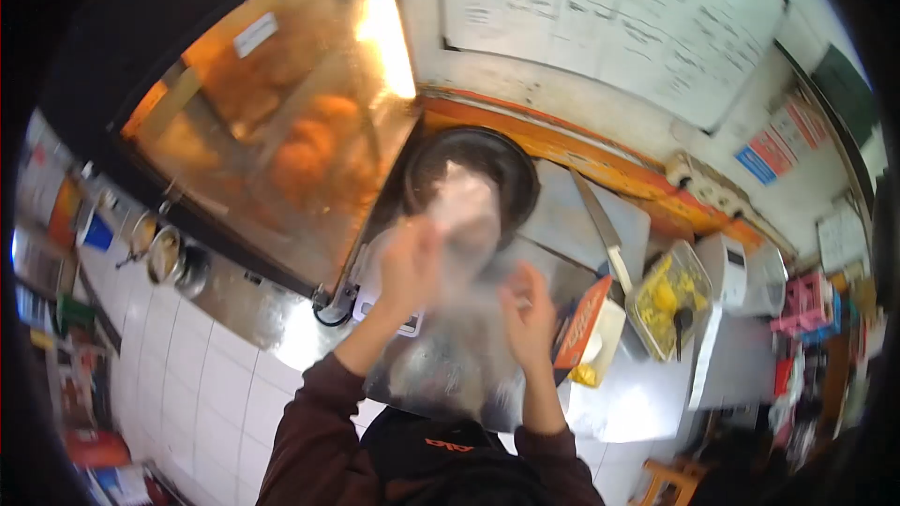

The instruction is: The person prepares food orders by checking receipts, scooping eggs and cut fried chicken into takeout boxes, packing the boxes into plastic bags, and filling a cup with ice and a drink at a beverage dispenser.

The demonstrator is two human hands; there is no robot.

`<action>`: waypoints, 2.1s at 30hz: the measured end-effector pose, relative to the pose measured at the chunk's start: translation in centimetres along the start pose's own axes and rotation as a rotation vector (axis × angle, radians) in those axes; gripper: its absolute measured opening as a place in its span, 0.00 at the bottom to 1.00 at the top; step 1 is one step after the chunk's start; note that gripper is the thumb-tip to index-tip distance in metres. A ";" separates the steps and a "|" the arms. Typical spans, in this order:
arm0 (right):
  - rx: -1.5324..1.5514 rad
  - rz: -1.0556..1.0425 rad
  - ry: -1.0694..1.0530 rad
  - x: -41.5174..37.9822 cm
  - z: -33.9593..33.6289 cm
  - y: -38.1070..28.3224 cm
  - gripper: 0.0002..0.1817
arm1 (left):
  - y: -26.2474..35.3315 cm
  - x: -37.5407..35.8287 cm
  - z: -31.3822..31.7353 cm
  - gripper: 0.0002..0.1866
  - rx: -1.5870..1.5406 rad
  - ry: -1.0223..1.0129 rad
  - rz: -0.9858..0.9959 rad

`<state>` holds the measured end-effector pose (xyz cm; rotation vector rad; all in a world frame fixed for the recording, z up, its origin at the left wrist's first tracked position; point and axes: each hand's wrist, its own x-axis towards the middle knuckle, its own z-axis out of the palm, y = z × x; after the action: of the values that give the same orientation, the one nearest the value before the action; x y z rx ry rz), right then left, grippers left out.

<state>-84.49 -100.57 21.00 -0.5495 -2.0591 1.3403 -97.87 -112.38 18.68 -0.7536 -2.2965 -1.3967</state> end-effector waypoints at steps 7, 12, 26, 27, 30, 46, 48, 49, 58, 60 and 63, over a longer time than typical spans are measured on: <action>-0.325 0.030 0.318 -4.3 3.3 2.5 0.16 | -0.7 -5.4 -1.1 0.05 -0.029 -0.100 0.214; -0.327 0.151 0.364 -13.0 5.6 -1.0 0.10 | -4.6 -11.3 -0.2 0.05 -0.445 -0.856 0.167; -0.365 -0.408 0.318 -25.4 24.1 -16.4 0.10 | -6.3 -7.7 -26.5 0.53 -2.017 -1.051 -0.621; -0.356 -0.494 0.321 -25.4 26.0 -18.0 0.10 | -7.5 -6.9 -28.8 0.53 -2.001 -1.025 -0.594; -0.311 -0.662 0.249 -24.8 34.0 -21.7 0.10 | -12.4 -3.6 -36.4 0.54 -2.146 -0.974 -0.466; 0.328 -1.054 -0.969 -22.5 78.6 -36.6 0.09 | -40.5 7.4 -76.5 0.41 -1.690 0.299 0.179; 0.081 -1.233 -0.755 -17.7 81.6 -38.7 0.18 | -44.5 8.9 -77.4 0.42 -1.710 0.325 0.159; -0.365 -1.322 -0.474 -15.6 81.6 -41.1 0.26 | -46.1 10.2 -77.7 0.39 -1.597 0.417 0.014; -1.589 -1.352 -0.054 -7.1 78.2 -38.0 0.36 | -46.4 20.6 -73.9 0.25 0.129 0.523 -0.234; -1.544 -1.247 -0.212 -7.8 75.8 -37.9 0.36 | -44.2 20.9 -74.2 0.24 -0.074 0.414 -0.601; -1.507 -1.038 -0.197 -9.9 72.3 -37.2 0.34 | -45.7 19.4 -72.2 0.27 0.049 0.358 -0.192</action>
<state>-127.52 -169.53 30.87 0.1859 -2.5584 -0.8898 -139.41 -188.72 29.79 -0.2456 -2.1505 -1.4156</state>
